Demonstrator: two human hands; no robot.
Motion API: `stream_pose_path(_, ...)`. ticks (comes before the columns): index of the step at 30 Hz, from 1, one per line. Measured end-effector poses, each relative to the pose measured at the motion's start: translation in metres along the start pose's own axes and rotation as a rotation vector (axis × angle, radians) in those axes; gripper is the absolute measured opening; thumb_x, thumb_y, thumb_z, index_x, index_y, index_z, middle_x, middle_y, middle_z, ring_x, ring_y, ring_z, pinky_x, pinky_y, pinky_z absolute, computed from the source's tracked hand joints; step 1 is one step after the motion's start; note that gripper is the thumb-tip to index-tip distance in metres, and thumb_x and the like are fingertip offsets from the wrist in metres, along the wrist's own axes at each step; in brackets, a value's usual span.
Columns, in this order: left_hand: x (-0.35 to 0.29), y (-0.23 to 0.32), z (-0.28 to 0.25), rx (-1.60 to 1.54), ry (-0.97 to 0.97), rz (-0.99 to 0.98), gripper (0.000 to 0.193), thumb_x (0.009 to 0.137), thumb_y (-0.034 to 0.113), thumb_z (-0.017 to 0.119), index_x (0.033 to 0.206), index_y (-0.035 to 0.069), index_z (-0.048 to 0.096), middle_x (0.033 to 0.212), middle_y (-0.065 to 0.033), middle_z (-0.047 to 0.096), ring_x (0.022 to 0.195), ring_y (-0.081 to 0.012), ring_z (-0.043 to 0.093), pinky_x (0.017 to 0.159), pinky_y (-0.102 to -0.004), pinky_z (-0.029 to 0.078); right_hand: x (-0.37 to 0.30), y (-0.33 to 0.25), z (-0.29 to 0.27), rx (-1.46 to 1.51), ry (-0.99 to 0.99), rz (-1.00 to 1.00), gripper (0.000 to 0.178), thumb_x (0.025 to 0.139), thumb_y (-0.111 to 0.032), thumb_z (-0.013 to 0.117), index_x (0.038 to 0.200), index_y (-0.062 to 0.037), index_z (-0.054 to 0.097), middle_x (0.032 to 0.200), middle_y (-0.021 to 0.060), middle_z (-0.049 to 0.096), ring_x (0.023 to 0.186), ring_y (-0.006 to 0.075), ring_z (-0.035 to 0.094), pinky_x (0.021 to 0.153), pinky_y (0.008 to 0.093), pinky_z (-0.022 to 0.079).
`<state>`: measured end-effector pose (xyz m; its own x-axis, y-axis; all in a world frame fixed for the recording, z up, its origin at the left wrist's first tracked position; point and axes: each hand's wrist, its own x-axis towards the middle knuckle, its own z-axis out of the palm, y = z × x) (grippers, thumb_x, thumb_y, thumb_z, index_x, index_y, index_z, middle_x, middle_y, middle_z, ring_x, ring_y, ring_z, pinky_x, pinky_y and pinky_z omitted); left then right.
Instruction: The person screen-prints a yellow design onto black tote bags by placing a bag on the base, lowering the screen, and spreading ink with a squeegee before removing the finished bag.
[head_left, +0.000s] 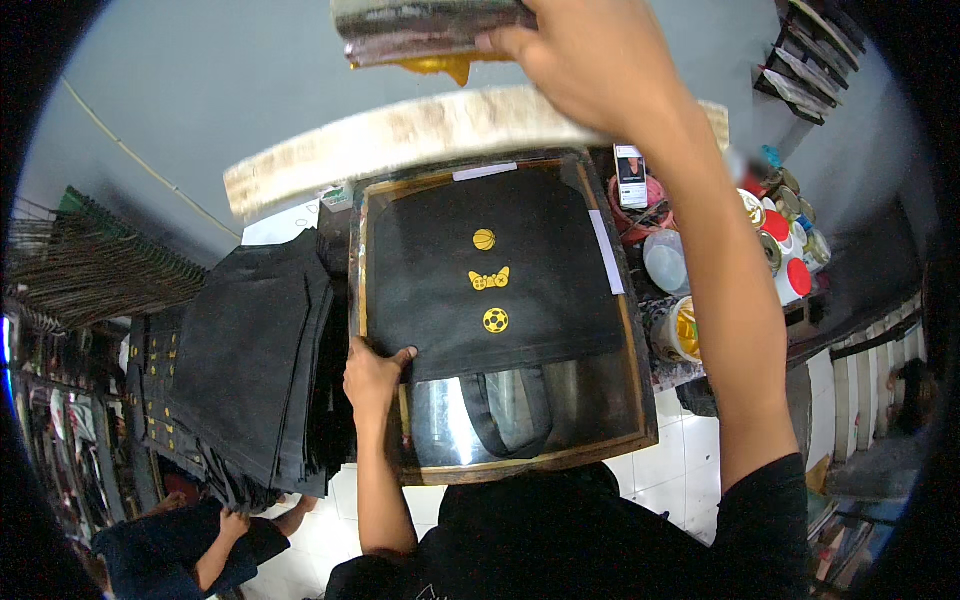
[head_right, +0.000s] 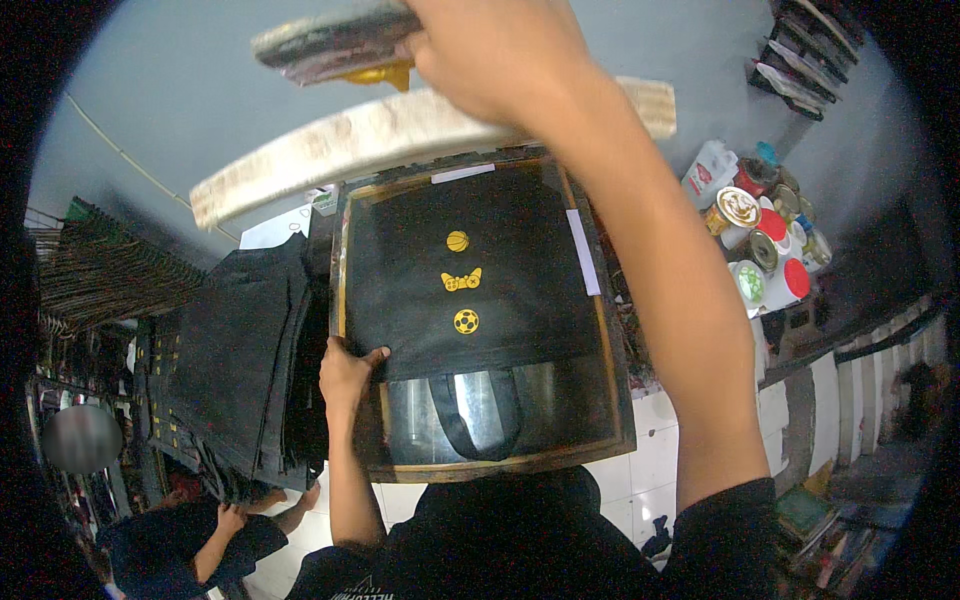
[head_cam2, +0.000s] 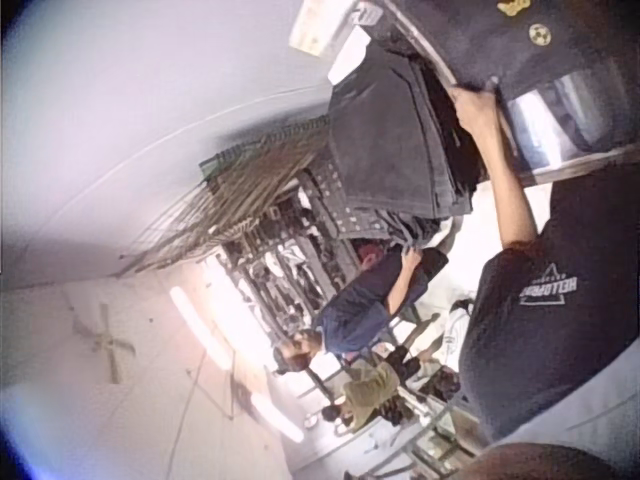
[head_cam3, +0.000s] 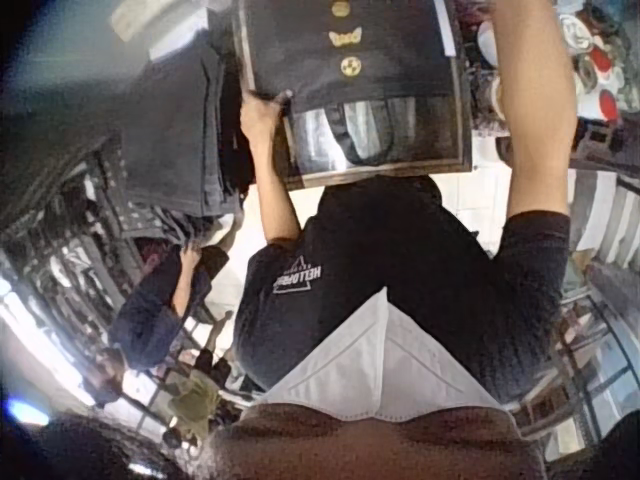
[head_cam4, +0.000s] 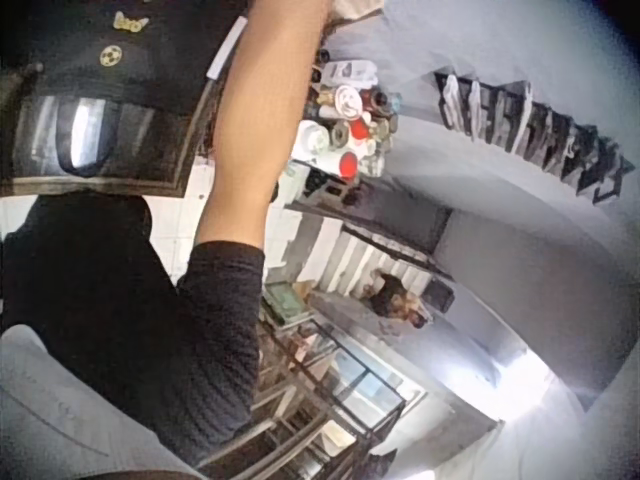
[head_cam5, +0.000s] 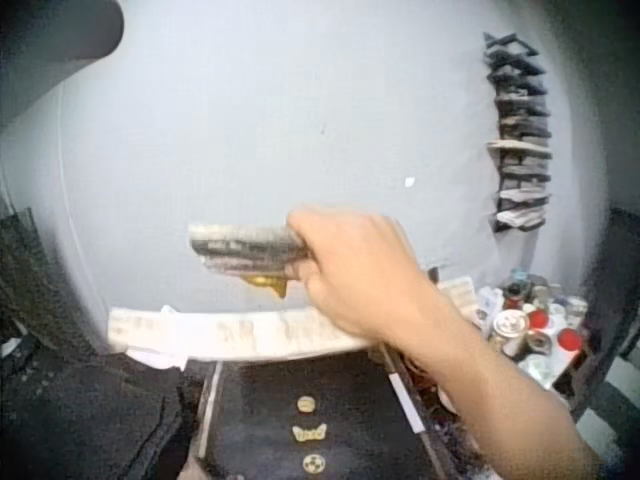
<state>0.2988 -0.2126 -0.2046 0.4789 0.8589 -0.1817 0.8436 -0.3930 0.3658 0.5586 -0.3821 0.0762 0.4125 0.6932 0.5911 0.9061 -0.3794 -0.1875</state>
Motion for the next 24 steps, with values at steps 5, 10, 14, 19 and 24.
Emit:
stream_pose_path(5,0.019,-0.003,-0.012,-0.308,-0.169,0.109,0.046,0.078,0.023,0.086,0.107,-0.009,0.069,0.1,-0.0256,0.074,0.098,-0.0307,0.072,0.087,-0.0392,0.053,0.034,0.018,-0.002,-0.096,0.183,-0.043,0.023,0.086,-0.016,0.071,0.1,0.0023,0.068,0.099,0.0268,0.071,0.097,0.0433,0.068,0.087,0.0502,0.052)
stream_pose_path(10,0.014,0.002,-0.06,-0.807,0.098,0.313,0.018,0.088,0.009,0.075,0.095,0.004,0.06,0.086,0.0021,0.056,0.079,-0.0123,0.05,0.077,-0.0283,0.043,0.06,0.032,0.001,-0.096,0.203,-0.062,0.033,0.083,-0.024,0.077,0.104,0.0005,0.07,0.102,0.0272,0.071,0.1,0.0442,0.067,0.086,0.0497,0.052)
stream_pose_path(14,0.006,-0.035,-0.172,-0.67,0.351,0.214,0.02,0.088,0.013,0.078,0.1,0.006,0.063,0.091,0.0025,0.057,0.082,-0.0085,0.051,0.073,-0.0252,0.043,0.076,0.048,-0.003,-0.123,0.18,-0.021,0.033,0.081,-0.025,0.077,0.103,-0.0008,0.07,0.102,0.0267,0.071,0.1,0.0444,0.067,0.086,0.0496,0.052)
stream_pose_path(19,0.007,-0.294,-0.32,-0.431,0.549,0.081,0.021,0.083,0.005,0.082,0.092,0.005,0.063,0.084,0.0027,0.061,0.078,-0.0081,0.053,0.069,-0.0241,0.043,0.095,0.041,0.007,-0.109,0.203,-0.077,0.032,0.079,-0.024,0.078,0.101,-0.0019,0.071,0.1,0.0257,0.071,0.098,0.0442,0.067,0.084,0.05,0.052)
stream_pose_path(24,-0.016,-0.28,-0.322,1.112,1.24,-0.313,0.071,0.086,0.036,0.079,0.144,0.008,0.05,0.142,-0.0177,0.057,0.13,-0.0399,0.053,0.1,-0.0525,0.044,0.098,0.046,0.015,-0.065,0.197,-0.056,0.033,0.077,-0.024,0.079,0.098,-0.0012,0.072,0.098,0.0258,0.071,0.095,0.0434,0.068,0.083,0.0493,0.052)
